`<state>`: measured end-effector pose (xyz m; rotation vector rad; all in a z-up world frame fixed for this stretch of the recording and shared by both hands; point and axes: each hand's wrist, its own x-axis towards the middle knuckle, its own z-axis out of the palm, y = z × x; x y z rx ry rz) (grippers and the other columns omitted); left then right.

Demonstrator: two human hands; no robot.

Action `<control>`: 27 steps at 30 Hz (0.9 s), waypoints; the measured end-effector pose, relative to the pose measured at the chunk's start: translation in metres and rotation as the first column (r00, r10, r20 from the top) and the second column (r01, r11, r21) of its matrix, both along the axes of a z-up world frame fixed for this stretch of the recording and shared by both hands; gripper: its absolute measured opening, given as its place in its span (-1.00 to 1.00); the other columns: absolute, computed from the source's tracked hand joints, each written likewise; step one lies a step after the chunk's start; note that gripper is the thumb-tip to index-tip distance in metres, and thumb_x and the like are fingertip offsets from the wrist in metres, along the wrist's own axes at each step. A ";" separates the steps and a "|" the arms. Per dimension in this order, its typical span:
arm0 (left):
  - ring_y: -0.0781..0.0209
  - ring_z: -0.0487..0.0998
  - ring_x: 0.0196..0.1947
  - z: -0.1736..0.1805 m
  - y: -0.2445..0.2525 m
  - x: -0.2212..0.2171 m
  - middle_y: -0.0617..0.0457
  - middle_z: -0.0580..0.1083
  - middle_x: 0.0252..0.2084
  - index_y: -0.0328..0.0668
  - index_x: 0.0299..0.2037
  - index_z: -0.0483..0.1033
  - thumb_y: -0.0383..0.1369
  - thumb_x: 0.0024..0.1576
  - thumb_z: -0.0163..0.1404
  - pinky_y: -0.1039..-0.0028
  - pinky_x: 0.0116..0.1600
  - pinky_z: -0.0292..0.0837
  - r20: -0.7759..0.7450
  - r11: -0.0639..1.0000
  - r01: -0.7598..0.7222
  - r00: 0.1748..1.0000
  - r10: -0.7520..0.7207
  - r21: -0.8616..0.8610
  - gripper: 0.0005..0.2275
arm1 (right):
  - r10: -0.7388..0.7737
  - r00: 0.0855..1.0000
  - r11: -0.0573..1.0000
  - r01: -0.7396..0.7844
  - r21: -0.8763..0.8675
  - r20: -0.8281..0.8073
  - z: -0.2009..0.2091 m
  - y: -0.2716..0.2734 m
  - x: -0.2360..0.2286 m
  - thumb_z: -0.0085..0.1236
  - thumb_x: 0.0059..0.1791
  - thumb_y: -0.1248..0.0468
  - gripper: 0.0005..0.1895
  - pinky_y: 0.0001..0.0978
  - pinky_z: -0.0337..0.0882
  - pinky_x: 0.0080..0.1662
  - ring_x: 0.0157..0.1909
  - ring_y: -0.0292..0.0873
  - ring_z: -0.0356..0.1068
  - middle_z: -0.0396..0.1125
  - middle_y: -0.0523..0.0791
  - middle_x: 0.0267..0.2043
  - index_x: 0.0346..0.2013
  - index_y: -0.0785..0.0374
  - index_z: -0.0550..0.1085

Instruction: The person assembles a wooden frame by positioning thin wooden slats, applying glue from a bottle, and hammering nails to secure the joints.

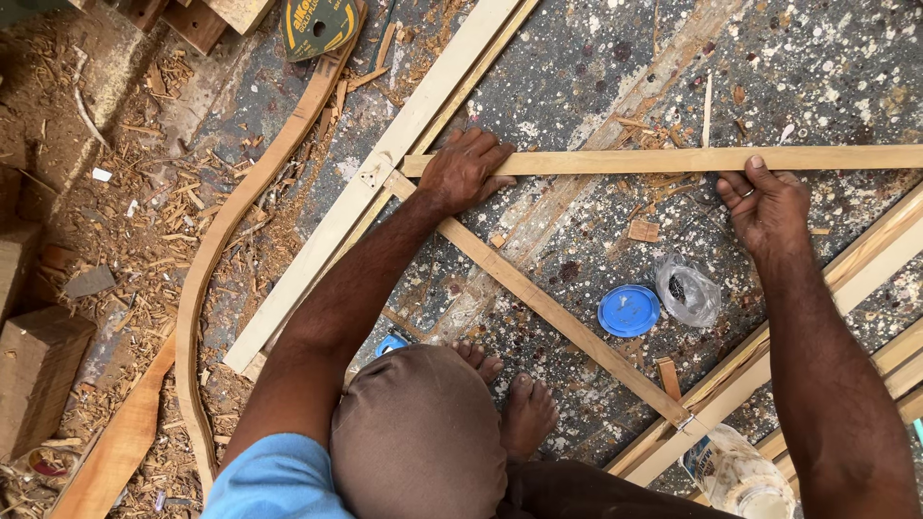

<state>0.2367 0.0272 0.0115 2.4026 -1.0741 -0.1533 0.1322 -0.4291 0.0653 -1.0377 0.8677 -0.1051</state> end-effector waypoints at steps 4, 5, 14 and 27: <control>0.07 0.44 -0.02 0.018 0.006 -0.002 -0.02 0.49 -0.07 -0.18 0.16 0.51 -0.08 0.19 0.14 0.06 0.24 0.31 0.064 0.998 0.025 0.998 -0.021 -0.057 -0.56 | 0.067 0.997 0.997 -0.068 -0.037 -0.027 -0.011 -0.006 -0.003 0.16 0.14 0.37 -0.81 -0.31 0.65 -0.09 -0.10 -0.09 0.55 0.45 0.02 -0.06 0.02 0.38 0.42; -0.06 0.44 -0.01 0.021 0.001 -0.001 -0.10 0.48 -0.07 -0.26 0.12 0.51 -0.13 0.14 0.20 0.10 0.15 0.32 -0.010 0.994 0.017 1.000 -0.018 -0.103 -0.55 | 0.138 0.990 0.990 -0.138 -0.003 0.033 -0.013 -0.014 -0.006 0.10 0.18 0.31 -0.83 -0.28 0.55 -0.06 -0.09 -0.09 0.46 0.41 -0.02 -0.06 0.04 0.29 0.39; 0.07 0.45 0.01 0.006 0.001 -0.005 0.02 0.52 -0.04 -0.09 0.16 0.55 -0.02 0.13 0.17 0.14 0.19 0.34 0.123 0.995 -0.028 0.992 0.017 0.092 -0.53 | 0.076 0.995 0.995 -0.080 -0.057 -0.062 -0.028 -0.020 0.004 0.17 0.04 0.29 -0.67 -0.42 0.65 -0.26 -0.29 -0.16 0.56 0.50 0.03 -0.20 0.04 0.40 0.43; 0.13 0.45 -0.15 -0.023 0.003 0.002 -0.02 0.55 -0.11 -0.14 0.18 0.58 0.05 0.19 0.14 0.25 0.01 0.42 0.219 0.994 -0.070 0.974 0.051 0.079 -0.50 | 0.044 0.998 0.993 -0.048 -0.112 -0.038 -0.027 -0.016 0.041 0.16 0.03 0.30 -0.72 -0.50 0.62 -0.36 -0.39 -0.21 0.54 0.51 0.04 -0.27 -0.03 0.40 0.43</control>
